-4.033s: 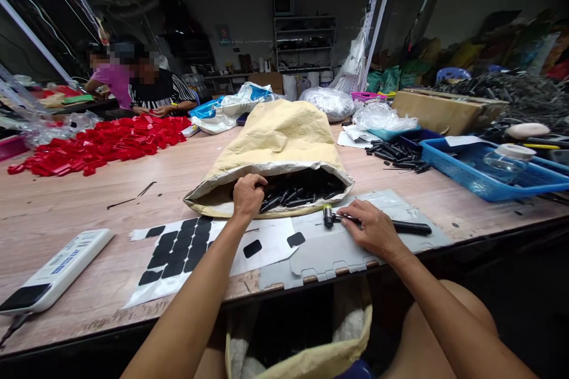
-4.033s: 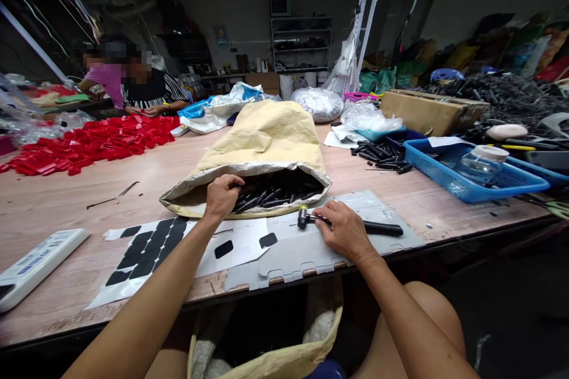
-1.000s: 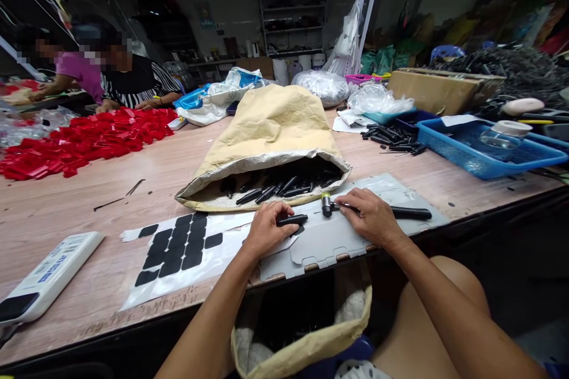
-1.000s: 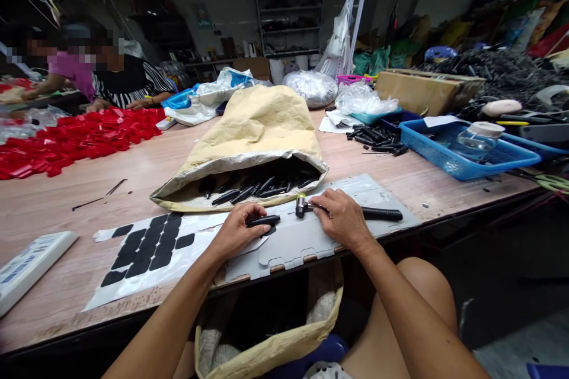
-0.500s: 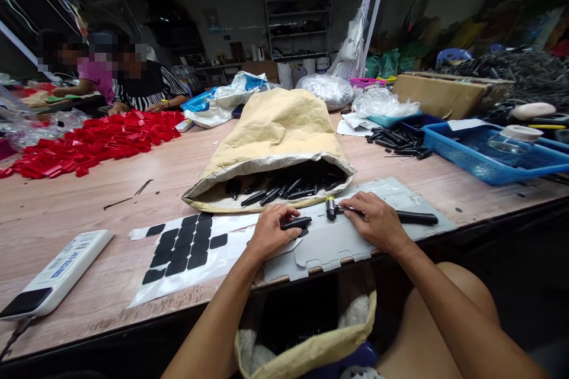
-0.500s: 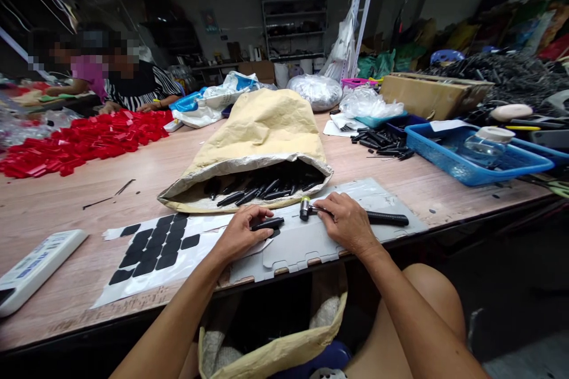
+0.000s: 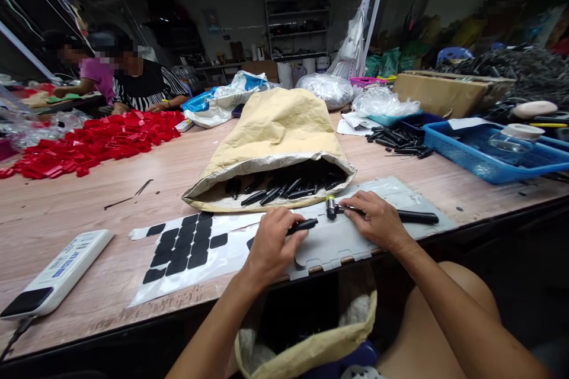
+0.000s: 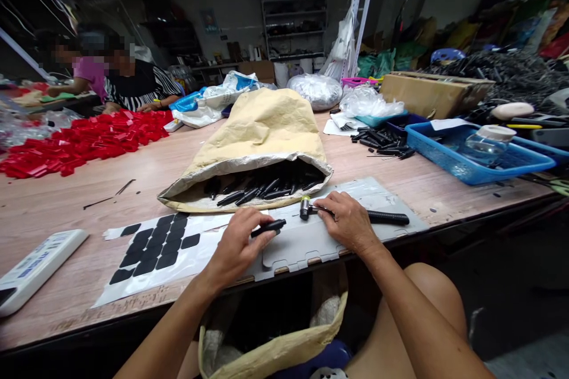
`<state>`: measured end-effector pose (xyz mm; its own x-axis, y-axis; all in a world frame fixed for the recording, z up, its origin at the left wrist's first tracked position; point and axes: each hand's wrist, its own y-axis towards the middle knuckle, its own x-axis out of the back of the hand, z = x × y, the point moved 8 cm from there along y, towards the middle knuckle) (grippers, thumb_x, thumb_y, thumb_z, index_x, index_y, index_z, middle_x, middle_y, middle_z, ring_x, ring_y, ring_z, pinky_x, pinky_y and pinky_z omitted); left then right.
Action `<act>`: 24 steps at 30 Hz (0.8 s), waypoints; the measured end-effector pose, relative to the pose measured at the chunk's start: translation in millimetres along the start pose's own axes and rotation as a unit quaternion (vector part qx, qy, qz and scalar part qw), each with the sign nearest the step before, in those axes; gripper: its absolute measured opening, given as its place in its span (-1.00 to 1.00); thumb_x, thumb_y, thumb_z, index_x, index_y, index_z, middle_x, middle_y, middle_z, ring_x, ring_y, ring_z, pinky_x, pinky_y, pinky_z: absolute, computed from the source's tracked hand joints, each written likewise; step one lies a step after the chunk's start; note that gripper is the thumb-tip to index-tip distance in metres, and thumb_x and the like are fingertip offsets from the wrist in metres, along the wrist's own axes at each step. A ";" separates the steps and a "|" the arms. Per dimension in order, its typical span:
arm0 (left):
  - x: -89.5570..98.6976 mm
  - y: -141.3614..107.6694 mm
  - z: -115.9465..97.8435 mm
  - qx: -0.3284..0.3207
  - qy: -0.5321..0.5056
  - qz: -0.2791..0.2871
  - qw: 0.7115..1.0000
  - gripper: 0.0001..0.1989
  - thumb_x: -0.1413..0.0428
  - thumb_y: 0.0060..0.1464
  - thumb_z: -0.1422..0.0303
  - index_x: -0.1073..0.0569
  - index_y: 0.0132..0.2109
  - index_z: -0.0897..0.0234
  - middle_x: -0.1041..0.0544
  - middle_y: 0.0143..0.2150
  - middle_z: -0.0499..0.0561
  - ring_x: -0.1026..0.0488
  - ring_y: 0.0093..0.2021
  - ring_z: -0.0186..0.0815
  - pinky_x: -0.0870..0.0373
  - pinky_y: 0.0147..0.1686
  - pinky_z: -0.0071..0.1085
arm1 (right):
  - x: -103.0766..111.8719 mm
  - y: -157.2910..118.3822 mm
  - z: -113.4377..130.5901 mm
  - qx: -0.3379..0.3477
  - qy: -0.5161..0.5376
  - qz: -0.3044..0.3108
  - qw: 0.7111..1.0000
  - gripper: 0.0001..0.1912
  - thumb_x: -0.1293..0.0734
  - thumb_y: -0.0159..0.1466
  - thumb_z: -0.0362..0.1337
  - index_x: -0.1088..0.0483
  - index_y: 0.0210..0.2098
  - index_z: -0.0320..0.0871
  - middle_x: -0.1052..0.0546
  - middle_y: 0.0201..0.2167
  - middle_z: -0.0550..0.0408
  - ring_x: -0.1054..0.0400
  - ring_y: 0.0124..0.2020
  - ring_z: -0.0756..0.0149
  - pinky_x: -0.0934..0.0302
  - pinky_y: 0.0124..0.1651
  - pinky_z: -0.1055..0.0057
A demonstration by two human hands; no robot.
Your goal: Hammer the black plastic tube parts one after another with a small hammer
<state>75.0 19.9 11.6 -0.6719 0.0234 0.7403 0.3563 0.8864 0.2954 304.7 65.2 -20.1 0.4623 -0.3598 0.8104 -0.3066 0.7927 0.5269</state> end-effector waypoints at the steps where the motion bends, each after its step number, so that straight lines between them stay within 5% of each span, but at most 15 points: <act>1: -2.9 -13.4 -12.1 -0.019 -0.011 0.022 1.000 -0.82 -0.09 0.29 0.28 -0.50 -0.02 0.15 -0.54 -0.12 0.09 -0.43 -0.07 -0.13 -0.34 -0.03 -0.20 | 0.2 0.1 0.0 0.001 0.000 0.000 1.000 -0.77 -0.30 0.33 -0.25 -0.54 -0.07 -0.03 -0.55 -0.24 0.05 -0.38 -0.15 0.16 -0.28 -0.08 0.24; 5: -42.6 -80.0 -30.3 -0.031 0.022 0.163 0.986 -0.77 -0.07 0.26 0.35 -0.44 0.04 0.11 -0.54 -0.12 0.09 -0.50 -0.18 -0.16 -0.41 -0.22 -0.26 | 0.4 0.3 0.1 0.003 0.002 -0.002 1.000 -0.77 -0.30 0.32 -0.26 -0.55 -0.08 -0.02 -0.56 -0.23 0.04 -0.39 -0.15 0.16 -0.29 -0.09 0.25; 9: -61.7 -111.3 -22.7 -0.013 0.075 0.197 0.977 -0.68 -0.16 0.12 0.42 -0.46 0.03 0.11 -0.54 -0.03 0.09 -0.54 -0.13 -0.11 -0.46 -0.26 -0.27 | -0.4 -0.4 -0.3 0.002 -0.002 -0.001 1.000 -0.76 -0.30 0.32 -0.26 -0.55 -0.07 -0.02 -0.56 -0.22 0.05 -0.39 -0.15 0.16 -0.29 -0.08 0.25; 11: -45.2 -97.2 -24.4 -0.023 0.032 0.158 0.987 -0.76 -0.13 0.20 0.37 -0.47 0.02 0.09 -0.56 -0.09 0.04 -0.55 -0.16 -0.19 -0.47 -0.23 -0.32 | -0.9 -0.6 -0.2 0.004 -0.006 -0.002 1.000 -0.76 -0.30 0.33 -0.26 -0.55 -0.07 -0.03 -0.56 -0.22 0.05 -0.39 -0.15 0.15 -0.28 -0.07 0.24; 13: -8.8 -64.8 -16.2 -0.010 0.013 0.055 0.998 -0.81 -0.05 0.29 0.33 -0.49 0.00 0.11 -0.58 -0.13 0.03 -0.54 -0.17 -0.23 -0.47 -0.18 -0.35 | -0.5 -0.7 -0.3 0.004 -0.010 -0.006 1.000 -0.77 -0.30 0.33 -0.24 -0.55 -0.07 -0.02 -0.56 -0.23 0.05 -0.39 -0.16 0.15 -0.28 -0.09 0.24; 15: 34.1 -27.5 8.9 0.046 0.056 -0.072 0.995 -0.80 -0.01 0.32 0.31 -0.51 -0.04 0.15 -0.58 -0.13 0.05 -0.53 -0.18 -0.21 -0.46 -0.15 -0.32 | 0.0 -0.5 -0.2 0.004 -0.009 -0.009 1.000 -0.77 -0.30 0.33 -0.24 -0.55 -0.08 -0.01 -0.56 -0.24 0.05 -0.39 -0.17 0.16 -0.28 -0.11 0.26; 17: 61.1 6.3 44.4 0.122 0.130 -0.123 0.976 -0.77 0.00 0.31 0.31 -0.54 -0.05 0.18 -0.56 -0.09 0.08 -0.52 -0.17 -0.18 -0.43 -0.16 -0.29 | 0.4 -0.3 -0.4 0.003 -0.004 -0.009 1.000 -0.77 -0.30 0.33 -0.24 -0.55 -0.08 -0.01 -0.56 -0.24 0.06 -0.39 -0.17 0.17 -0.28 -0.11 0.27; 21: 69.3 43.9 107.4 0.228 0.235 -0.066 0.942 -0.82 -0.13 0.18 0.32 -0.58 -0.12 0.22 -0.53 -0.07 0.14 -0.48 -0.05 -0.06 -0.39 -0.13 -0.25 | 0.2 0.1 -0.9 -0.002 0.003 -0.004 1.000 -0.77 -0.30 0.33 -0.25 -0.54 -0.07 -0.01 -0.55 -0.24 0.06 -0.38 -0.15 0.17 -0.28 -0.10 0.27; 24: 68.3 40.8 118.1 0.249 0.260 -0.049 0.932 -0.86 -0.18 0.14 0.29 -0.56 -0.16 0.19 -0.54 -0.08 0.13 -0.45 -0.03 -0.01 -0.36 -0.18 -0.24 | -0.2 0.5 -0.7 -0.001 0.001 0.001 1.000 -0.77 -0.29 0.34 -0.25 -0.54 -0.07 -0.01 -0.54 -0.23 0.06 -0.38 -0.15 0.17 -0.27 -0.09 0.26</act>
<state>-33.0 112.3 2.9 -0.2344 -0.1817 0.9550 -0.1227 0.9800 0.1564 305.0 66.0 -20.1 0.4634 -0.3571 0.8110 -0.3052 0.7949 0.5244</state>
